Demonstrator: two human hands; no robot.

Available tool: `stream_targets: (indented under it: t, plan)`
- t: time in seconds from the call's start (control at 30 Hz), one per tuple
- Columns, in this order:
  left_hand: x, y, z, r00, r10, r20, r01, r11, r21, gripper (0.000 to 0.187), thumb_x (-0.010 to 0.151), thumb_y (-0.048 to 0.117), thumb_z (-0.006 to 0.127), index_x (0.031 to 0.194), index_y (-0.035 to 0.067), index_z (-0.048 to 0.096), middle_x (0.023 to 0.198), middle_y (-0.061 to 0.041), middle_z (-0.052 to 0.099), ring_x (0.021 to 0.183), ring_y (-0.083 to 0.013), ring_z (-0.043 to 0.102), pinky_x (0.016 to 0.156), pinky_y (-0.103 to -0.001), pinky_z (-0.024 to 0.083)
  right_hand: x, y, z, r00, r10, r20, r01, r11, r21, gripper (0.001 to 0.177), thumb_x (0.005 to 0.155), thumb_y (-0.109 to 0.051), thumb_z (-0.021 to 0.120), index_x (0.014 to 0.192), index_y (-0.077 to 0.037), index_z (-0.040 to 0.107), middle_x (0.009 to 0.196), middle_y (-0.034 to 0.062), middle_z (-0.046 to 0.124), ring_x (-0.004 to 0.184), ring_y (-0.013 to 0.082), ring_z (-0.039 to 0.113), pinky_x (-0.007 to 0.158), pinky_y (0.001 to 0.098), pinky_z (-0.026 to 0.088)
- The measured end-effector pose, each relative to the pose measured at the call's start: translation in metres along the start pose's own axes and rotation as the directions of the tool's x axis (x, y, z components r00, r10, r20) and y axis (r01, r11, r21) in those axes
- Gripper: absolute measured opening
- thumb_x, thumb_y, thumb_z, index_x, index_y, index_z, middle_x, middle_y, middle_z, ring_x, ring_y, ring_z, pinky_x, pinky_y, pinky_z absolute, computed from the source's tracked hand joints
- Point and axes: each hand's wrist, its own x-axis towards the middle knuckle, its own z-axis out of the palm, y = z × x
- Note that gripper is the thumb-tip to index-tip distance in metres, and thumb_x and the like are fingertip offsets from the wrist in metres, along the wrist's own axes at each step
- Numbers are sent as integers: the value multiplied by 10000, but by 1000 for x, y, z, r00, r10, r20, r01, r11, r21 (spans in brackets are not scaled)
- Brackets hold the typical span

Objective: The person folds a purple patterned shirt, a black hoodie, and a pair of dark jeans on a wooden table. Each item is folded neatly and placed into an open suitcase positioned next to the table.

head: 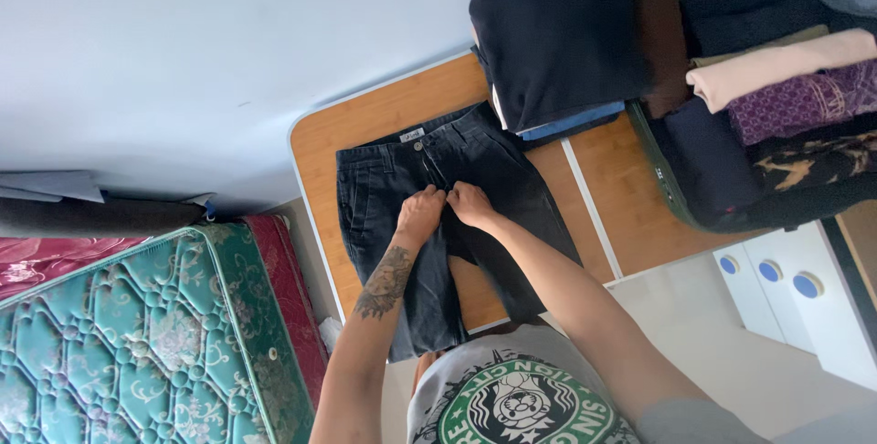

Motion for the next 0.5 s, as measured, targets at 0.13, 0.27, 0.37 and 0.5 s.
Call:
stream_targets:
  t: [0.13, 0.27, 0.37, 0.5]
  plan:
    - [0, -10, 9, 1000, 5, -18, -4, 1000, 12, 22, 897, 76, 645, 890, 97, 642, 912, -80, 646, 857, -264, 713, 724, -378, 587, -4, 0, -1, 998, -34, -49, 36, 999, 30, 273, 960, -249, 591, 856, 1, 629, 894, 220, 703, 929, 415, 673, 829, 522, 510]
    - [1, -12, 13, 998, 30, -52, -28, 999, 21, 35, 904, 77, 642, 884, 102, 629, 894, -77, 641, 826, -263, 717, 700, -373, 588, -5, 0, -2, 1000, -10, -21, 11, 999, 36, 276, 974, -257, 582, 857, -9, 615, 862, 209, 693, 891, 406, 681, 802, 521, 513]
    - [4, -13, 11, 998, 34, -56, -35, 999, -9, 43, 921, 103, 642, 896, 86, 612, 887, -89, 629, 765, -267, 715, 652, -375, 580, -5, 2, 0, 999, -28, -31, 29, 999, 27, 280, 981, -261, 582, 862, -9, 612, 859, 211, 692, 885, 410, 682, 795, 524, 512]
    - [13, -18, 13, 997, 74, -14, -72, 993, 93, 28, 914, 73, 608, 933, 70, 588, 936, -96, 617, 712, -259, 715, 613, -347, 588, -5, 2, 3, 997, -30, -75, 33, 999, 30, 290, 975, -271, 589, 860, -7, 620, 874, 218, 701, 903, 423, 678, 798, 529, 515]
